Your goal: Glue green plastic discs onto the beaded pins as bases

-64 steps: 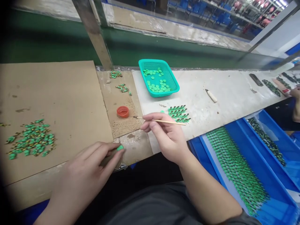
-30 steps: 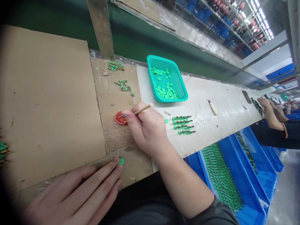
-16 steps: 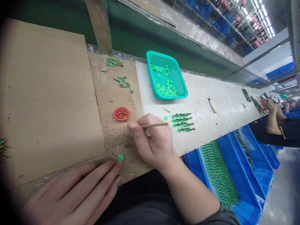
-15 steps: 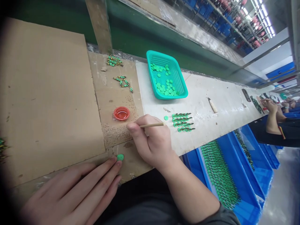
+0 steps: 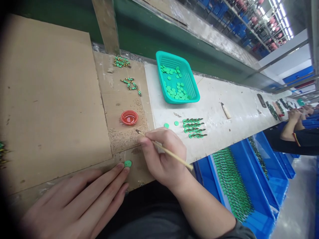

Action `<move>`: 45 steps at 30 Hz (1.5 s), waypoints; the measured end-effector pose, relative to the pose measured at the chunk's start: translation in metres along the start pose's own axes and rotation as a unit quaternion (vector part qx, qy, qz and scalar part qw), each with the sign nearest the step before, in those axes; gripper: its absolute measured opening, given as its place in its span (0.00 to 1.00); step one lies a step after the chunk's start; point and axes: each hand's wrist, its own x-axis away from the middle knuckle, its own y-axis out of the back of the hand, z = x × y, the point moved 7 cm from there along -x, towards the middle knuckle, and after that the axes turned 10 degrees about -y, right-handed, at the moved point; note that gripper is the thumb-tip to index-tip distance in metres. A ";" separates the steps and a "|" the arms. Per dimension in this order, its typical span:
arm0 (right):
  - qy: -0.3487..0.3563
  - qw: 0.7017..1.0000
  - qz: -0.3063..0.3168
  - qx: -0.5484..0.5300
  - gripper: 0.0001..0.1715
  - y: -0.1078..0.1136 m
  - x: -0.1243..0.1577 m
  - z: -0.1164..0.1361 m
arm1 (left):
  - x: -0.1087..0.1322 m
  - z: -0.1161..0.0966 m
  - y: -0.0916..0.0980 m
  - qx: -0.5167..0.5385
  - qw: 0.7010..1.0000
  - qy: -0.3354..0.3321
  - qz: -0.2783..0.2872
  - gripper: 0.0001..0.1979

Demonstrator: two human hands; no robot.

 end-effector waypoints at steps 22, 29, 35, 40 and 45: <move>-0.044 0.991 0.126 0.009 0.07 -0.005 0.043 0.019 | 0.020 -0.006 -0.006 0.024 0.998 0.017 0.048 0.21; -0.037 0.993 0.116 -0.004 0.08 -0.005 0.051 0.015 | 0.014 -0.008 -0.004 0.016 0.999 0.014 0.047 0.19; -0.039 0.992 0.116 0.004 0.06 -0.006 0.050 0.014 | 0.017 -0.010 -0.005 0.009 0.999 0.020 0.045 0.21; -0.045 0.992 0.121 0.007 0.05 -0.008 0.046 0.016 | 0.020 -0.011 -0.006 0.012 0.999 0.014 0.051 0.24; -0.053 0.991 0.122 0.001 0.05 -0.008 0.047 0.016 | 0.022 -0.011 -0.007 0.011 0.999 0.014 0.050 0.23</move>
